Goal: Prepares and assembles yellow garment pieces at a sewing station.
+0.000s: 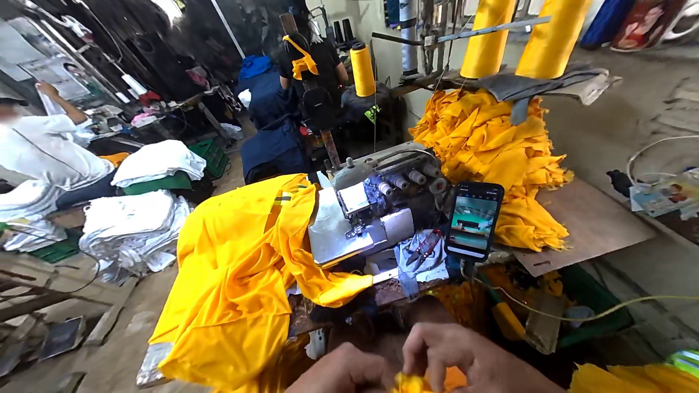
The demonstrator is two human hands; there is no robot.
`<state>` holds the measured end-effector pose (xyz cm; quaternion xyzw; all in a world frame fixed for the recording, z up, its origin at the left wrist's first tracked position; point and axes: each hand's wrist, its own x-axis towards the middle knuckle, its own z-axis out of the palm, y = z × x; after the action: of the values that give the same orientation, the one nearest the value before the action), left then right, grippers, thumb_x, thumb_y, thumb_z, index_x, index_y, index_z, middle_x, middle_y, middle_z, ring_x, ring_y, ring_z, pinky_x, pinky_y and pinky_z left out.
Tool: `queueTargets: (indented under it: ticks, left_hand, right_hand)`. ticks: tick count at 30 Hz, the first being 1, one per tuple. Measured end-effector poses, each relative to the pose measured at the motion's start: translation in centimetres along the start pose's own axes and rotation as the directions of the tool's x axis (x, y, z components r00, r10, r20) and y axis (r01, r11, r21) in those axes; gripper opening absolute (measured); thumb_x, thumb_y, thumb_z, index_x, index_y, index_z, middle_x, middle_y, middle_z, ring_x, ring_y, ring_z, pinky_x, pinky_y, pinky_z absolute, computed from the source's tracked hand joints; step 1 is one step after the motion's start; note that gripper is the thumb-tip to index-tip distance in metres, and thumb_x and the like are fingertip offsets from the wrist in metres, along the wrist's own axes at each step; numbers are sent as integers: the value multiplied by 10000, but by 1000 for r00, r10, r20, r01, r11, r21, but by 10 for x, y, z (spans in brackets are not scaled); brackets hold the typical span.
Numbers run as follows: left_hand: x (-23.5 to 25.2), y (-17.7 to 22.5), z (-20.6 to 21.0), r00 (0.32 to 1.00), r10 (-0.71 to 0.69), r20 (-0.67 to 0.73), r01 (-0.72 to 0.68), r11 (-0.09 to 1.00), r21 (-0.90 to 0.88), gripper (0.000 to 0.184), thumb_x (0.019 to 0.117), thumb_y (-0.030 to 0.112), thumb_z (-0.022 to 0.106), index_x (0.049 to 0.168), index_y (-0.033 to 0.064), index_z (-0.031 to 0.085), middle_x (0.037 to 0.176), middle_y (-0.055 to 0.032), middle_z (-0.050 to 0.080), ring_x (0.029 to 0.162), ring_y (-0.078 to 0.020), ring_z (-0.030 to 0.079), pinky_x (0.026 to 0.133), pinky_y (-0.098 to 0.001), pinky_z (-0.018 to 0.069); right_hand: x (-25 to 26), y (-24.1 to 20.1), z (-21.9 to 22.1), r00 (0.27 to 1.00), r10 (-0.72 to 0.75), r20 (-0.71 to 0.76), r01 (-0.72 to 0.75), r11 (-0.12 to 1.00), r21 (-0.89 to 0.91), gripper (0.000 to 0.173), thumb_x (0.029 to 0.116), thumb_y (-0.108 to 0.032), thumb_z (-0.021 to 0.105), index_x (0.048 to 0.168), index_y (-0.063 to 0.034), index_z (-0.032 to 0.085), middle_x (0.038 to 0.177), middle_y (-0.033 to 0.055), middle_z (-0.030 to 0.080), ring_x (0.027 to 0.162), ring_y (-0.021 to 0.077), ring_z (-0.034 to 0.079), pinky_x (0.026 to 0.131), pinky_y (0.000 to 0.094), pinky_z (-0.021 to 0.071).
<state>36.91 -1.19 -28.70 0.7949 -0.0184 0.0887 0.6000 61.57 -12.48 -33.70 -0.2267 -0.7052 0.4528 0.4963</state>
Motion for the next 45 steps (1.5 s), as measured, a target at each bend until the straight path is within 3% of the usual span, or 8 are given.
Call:
queueTargets:
  ticks: [7, 16, 19, 24, 28, 32, 38, 45]
  left_hand:
    - [3, 12, -13, 994, 102, -38, -106, 988, -115, 207, 1052, 186, 586, 1009, -1, 666, 801, -13, 644, 703, 19, 560, 652, -143, 472]
    - [14, 8, -30, 995, 96, 16, -94, 989, -113, 230, 1042, 204, 607, 983, -13, 659, 867, -60, 656, 751, -49, 595, 685, -208, 511]
    - [7, -6, -30, 996, -88, -18, 87, 996, -29, 221, 1044, 210, 604, 1043, 6, 689, 781, -19, 654, 601, -6, 554, 540, -168, 474]
    - [10, 1, -27, 990, 102, 96, -90, 988, -122, 296, 1070, 226, 535, 952, -24, 641, 965, -88, 666, 879, -79, 628, 808, -252, 534]
    - [5, -9, -25, 993, -50, 106, 59, 995, -80, 275, 1063, 263, 561, 996, 13, 654, 709, -1, 595, 591, -3, 533, 547, -166, 459]
    - [9, 5, -27, 976, 185, 118, -171, 978, -121, 286, 1054, 220, 577, 912, -16, 655, 945, -87, 687, 916, -84, 646, 836, -252, 539]
    - [2, -17, -29, 995, 69, 71, -62, 994, -95, 283, 1039, 283, 610, 962, 21, 683, 809, -24, 659, 733, -26, 599, 668, -199, 507]
    - [0, -3, -24, 974, 150, 169, -119, 976, -180, 293, 1003, 301, 667, 995, 9, 659, 959, -75, 677, 884, -65, 636, 792, -230, 532]
  right_hand:
    - [17, -6, 1, 993, 117, -16, -114, 985, 134, 549, 901, -416, 773, 1336, -135, 589, 953, -48, 666, 837, -3, 621, 738, 167, 531]
    - [23, 2, -6, 1000, -16, 11, 18, 986, -168, 403, 895, -357, 798, 785, -9, 628, 1016, 115, 592, 942, 100, 559, 742, 188, 470]
    - [17, -3, -9, 995, -100, 15, 101, 987, -127, 387, 975, -323, 711, 768, -11, 615, 1076, 136, 596, 992, 129, 577, 810, 225, 501]
    - [10, 13, -13, 999, -52, 14, 53, 978, -204, 468, 1060, -362, 563, 780, 7, 635, 1105, 149, 656, 992, 152, 640, 823, 273, 555]
    - [14, -14, -16, 985, -161, 56, 164, 986, -41, 481, 1085, -350, 508, 757, -3, 561, 1022, 130, 647, 997, 143, 634, 844, 260, 536]
    - [12, 7, -14, 992, -35, 125, 36, 999, 0, 394, 1016, -322, 621, 857, 38, 646, 811, 92, 656, 774, 86, 621, 700, 235, 510]
    - [16, -11, -20, 982, -165, 94, 153, 981, 121, 320, 1032, -229, 623, 820, 11, 606, 948, 79, 666, 883, 68, 630, 778, 213, 528]
    - [5, -16, -28, 967, -16, 256, 3, 999, 49, 429, 1056, -380, 549, 894, 2, 660, 878, 70, 681, 839, 93, 648, 767, 267, 538]
